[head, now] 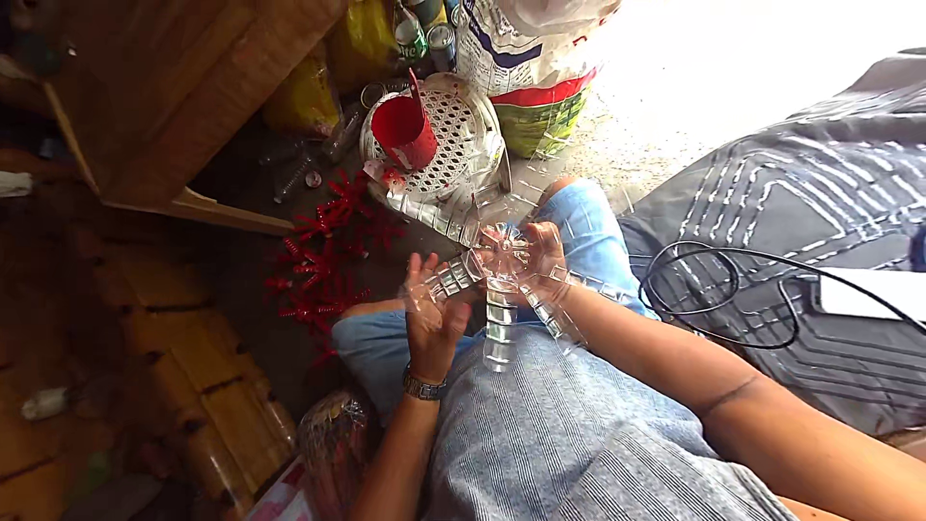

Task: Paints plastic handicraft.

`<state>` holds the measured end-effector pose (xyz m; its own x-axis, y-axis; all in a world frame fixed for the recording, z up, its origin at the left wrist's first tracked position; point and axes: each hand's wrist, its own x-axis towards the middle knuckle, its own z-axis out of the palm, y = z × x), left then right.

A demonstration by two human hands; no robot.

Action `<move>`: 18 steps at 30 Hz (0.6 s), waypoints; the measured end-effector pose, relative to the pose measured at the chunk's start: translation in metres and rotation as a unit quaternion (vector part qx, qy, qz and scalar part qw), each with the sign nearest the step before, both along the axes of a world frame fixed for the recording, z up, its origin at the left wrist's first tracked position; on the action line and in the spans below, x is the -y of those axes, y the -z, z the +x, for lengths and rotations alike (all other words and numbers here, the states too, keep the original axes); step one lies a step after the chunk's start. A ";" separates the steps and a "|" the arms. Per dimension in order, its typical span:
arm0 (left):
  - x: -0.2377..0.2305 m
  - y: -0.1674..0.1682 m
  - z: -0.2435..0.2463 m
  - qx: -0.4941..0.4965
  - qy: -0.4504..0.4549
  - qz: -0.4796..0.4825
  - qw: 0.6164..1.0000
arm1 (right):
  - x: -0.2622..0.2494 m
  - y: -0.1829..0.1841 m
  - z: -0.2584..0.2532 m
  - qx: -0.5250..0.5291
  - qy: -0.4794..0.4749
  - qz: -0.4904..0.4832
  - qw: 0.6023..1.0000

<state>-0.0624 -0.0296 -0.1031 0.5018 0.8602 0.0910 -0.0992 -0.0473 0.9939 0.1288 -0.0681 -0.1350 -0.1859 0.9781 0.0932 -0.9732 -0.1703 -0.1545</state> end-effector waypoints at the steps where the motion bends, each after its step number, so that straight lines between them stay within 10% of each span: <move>1: 0.001 -0.003 0.001 -0.010 0.019 0.013 1.000 | 0.000 0.000 -0.001 0.005 -0.010 0.003 1.000; 18: -0.027 -0.042 -0.027 -0.022 0.086 -0.002 0.996 | -0.003 -0.025 0.021 0.293 -0.003 0.014 0.956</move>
<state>-0.0894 -0.0025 -0.0607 0.6449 0.7617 0.0631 -0.0620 -0.0302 0.9976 0.1501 -0.0647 -0.1099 -0.2194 0.9756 -0.0021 -0.7167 -0.1626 -0.6782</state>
